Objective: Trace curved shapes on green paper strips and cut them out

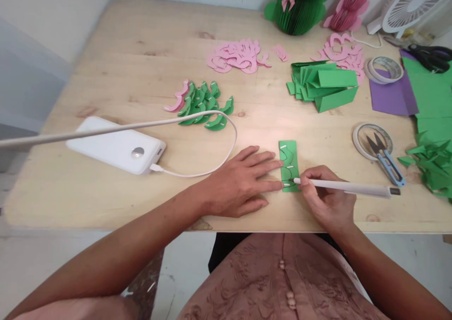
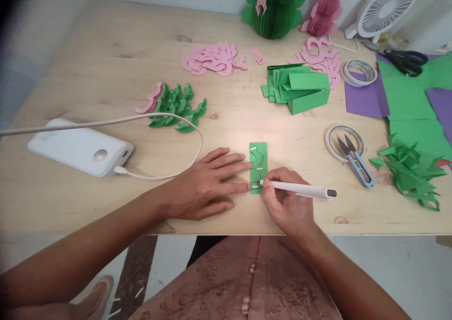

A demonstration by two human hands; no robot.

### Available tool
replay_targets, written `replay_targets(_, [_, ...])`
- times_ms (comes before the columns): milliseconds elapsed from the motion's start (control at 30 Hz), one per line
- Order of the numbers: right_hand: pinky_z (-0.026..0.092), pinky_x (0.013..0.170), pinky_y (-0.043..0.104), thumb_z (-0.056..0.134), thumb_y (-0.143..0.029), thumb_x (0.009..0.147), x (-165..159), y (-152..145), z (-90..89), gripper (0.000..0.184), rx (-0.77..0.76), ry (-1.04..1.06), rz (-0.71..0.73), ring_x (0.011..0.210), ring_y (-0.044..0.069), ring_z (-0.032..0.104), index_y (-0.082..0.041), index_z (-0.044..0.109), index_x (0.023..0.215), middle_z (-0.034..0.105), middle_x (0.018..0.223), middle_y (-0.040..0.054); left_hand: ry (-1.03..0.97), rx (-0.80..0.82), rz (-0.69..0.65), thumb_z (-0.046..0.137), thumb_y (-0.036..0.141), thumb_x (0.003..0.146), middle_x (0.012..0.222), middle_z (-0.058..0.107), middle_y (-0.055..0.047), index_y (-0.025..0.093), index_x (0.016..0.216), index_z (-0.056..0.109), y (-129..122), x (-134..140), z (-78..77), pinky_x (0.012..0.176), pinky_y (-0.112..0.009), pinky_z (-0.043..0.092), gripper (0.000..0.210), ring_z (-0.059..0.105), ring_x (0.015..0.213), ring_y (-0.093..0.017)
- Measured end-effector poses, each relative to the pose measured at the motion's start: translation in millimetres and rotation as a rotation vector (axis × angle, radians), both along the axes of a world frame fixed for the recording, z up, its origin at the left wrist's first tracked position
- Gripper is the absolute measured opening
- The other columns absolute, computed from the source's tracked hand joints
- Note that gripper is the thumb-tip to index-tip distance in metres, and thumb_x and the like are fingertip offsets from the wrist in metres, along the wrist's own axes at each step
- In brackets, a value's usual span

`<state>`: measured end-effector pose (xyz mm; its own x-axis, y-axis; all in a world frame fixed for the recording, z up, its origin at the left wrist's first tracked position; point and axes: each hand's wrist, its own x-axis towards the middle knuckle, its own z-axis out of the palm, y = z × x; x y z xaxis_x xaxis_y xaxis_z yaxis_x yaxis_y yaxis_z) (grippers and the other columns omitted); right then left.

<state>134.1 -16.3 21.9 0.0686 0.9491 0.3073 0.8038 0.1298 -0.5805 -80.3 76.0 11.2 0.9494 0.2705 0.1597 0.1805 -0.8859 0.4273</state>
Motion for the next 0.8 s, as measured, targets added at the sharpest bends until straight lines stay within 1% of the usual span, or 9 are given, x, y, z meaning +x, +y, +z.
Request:
replay_targets(533, [0.038,0.049,0.025,0.057,-0.019,0.086,-1.0,0.9,0.6,0.013,0.056,-0.022,-0.009,0.047,0.011,0.049,-0.02,0.057,0.073,0.059,0.061,-0.0035,-0.006,-0.016,-0.004,0.055,0.037,0.092,0.15,0.046,-0.009,0.027,0.129,0.061,0.8,-0.4,-0.6,0.117,-0.053,0.023,0.038,0.036,0.14,-0.031])
replay_targets(800, [0.039,0.049,0.025,0.058,-0.019,0.086,-0.8,0.6,0.6,0.012,0.074,-0.043,-0.022,0.049,0.012,0.051,-0.02,0.057,0.073,0.061,0.061,-0.0029,-0.007,-0.008,0.002,0.055,0.036,0.092,0.15,0.046,-0.009,0.027,0.129,0.061,0.0,-0.8,-1.0,0.117,-0.053,0.023,0.038,0.036,0.14,-0.031])
